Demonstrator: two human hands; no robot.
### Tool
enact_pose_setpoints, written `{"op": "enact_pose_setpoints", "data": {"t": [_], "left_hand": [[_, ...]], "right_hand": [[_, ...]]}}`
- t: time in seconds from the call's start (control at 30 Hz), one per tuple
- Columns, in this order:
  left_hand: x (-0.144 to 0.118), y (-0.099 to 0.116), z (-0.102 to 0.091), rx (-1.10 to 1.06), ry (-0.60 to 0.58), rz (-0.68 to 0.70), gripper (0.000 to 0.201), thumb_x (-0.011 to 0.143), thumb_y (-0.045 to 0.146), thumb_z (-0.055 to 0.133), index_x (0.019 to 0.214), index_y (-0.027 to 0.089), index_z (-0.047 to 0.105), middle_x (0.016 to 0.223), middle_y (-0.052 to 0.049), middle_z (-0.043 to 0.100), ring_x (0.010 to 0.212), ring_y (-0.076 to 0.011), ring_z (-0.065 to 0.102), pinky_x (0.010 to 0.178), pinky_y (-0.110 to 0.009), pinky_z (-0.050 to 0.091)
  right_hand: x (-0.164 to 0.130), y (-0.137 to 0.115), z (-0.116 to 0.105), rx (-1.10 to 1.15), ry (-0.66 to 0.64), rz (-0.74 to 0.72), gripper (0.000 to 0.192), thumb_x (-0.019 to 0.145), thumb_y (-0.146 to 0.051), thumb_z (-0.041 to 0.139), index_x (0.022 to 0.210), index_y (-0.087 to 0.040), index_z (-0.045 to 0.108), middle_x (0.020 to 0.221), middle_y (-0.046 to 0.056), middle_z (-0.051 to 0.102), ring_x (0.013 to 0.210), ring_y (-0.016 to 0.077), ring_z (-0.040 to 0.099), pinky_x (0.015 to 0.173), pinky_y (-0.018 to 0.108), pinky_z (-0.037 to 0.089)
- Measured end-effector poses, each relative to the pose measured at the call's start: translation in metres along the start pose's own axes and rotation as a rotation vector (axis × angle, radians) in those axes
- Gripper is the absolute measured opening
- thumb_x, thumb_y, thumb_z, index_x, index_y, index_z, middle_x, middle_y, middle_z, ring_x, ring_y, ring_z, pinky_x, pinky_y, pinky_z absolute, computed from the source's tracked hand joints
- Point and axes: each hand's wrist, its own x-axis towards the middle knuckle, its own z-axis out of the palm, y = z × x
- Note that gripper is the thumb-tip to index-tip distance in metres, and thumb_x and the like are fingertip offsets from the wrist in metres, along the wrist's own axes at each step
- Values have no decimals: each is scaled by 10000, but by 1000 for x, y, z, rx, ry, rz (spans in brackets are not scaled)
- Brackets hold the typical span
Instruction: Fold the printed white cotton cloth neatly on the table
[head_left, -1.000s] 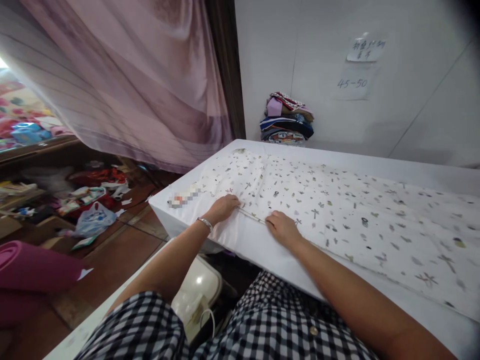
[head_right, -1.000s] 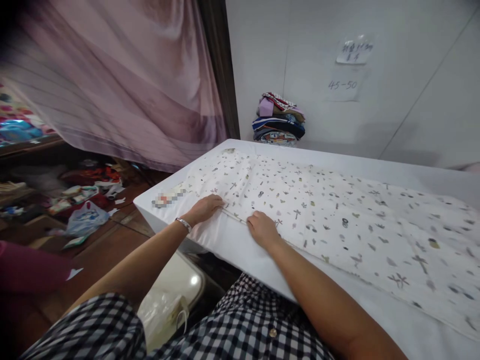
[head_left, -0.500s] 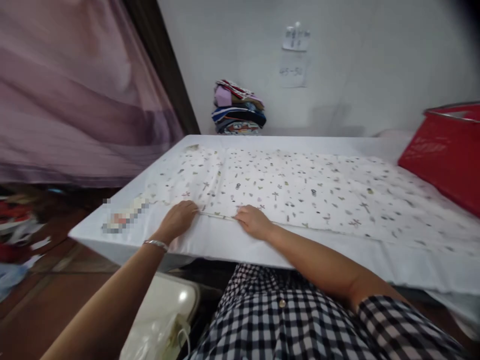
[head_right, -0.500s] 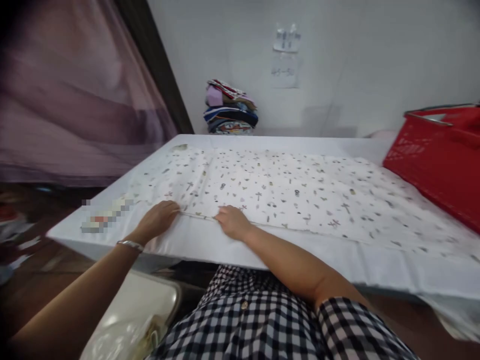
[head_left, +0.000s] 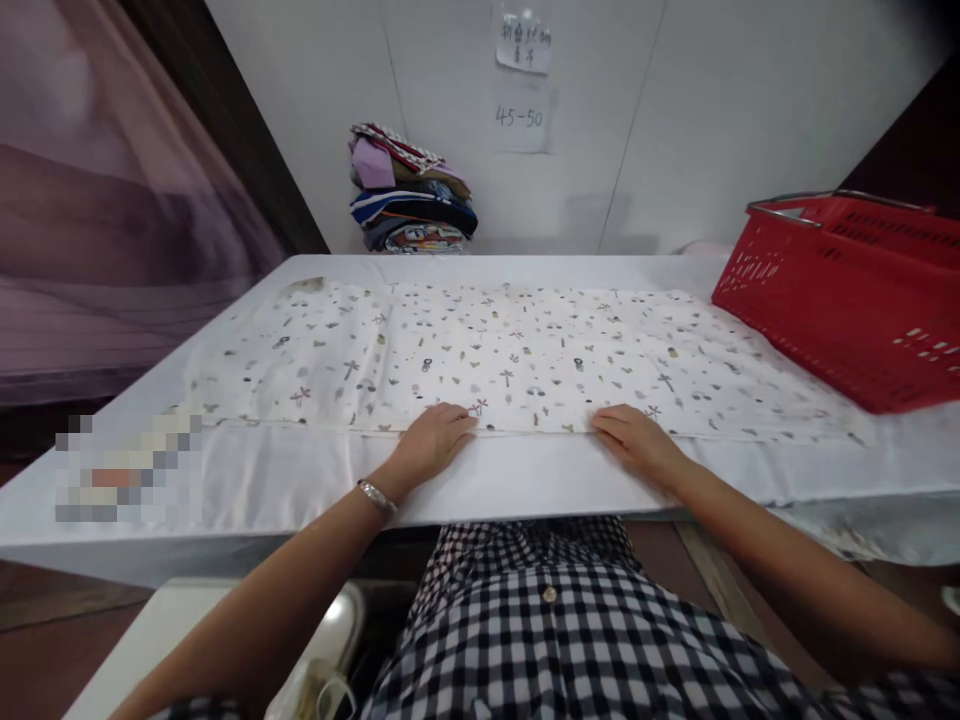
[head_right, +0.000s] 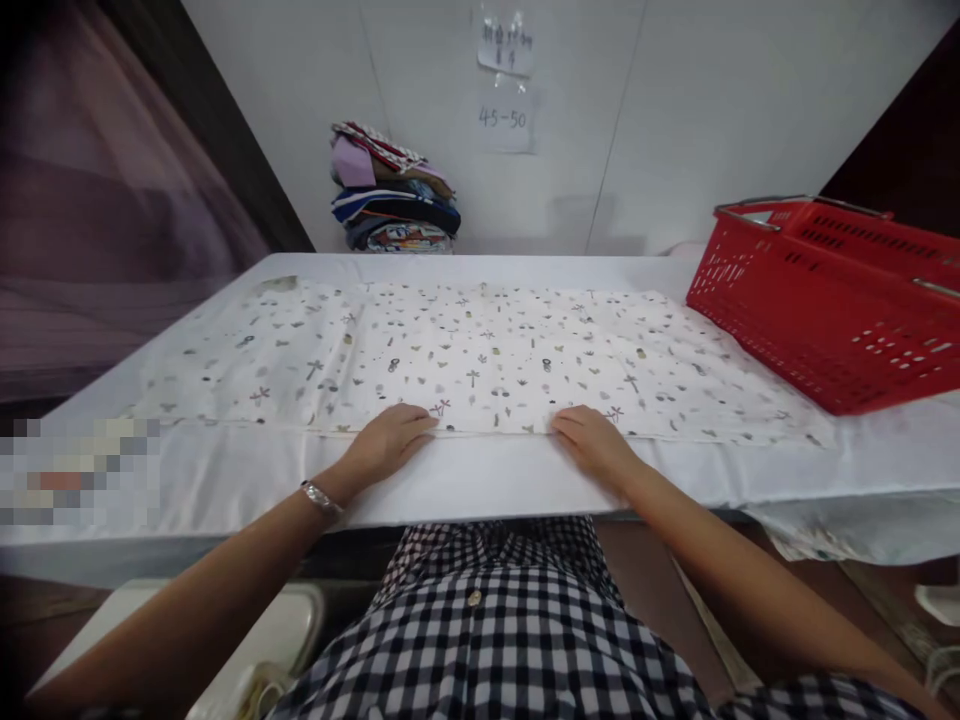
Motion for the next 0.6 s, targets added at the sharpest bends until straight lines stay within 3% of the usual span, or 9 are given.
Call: {"op": "enact_pose_setpoints", "data": {"t": [0.17,0.43,0.6], "left_hand": [[16,7,6,-43,-31,5,270,923,301,415,1033,213,646,1000,-75,632,943,-210,551,818,-369,466],[26,7,-8,-244,-109,-121,156,869,281,494,830,204,624,864,-20,625,839,-157,574,753,-289,464],[22,11,-8,-105,-119,-62,252,912,300,419,797,184,611,827,-46,611,808,-175,560,748,-315,454]], "right_hand": [[-26,20,-11,-70,9,81,293,927,-277,417,1046,-197,673,1087,104,650,986,234,568,872,420,470],[-22,27,-13,-51,13,100,316,930,-287,399,1016,-214,694,1039,92,656,963,232,572,836,401,493],[-24,35,-13,16,17,107,321,932,-322,399,1007,-244,701,1054,77,655,974,218,584,859,393,504]]}}
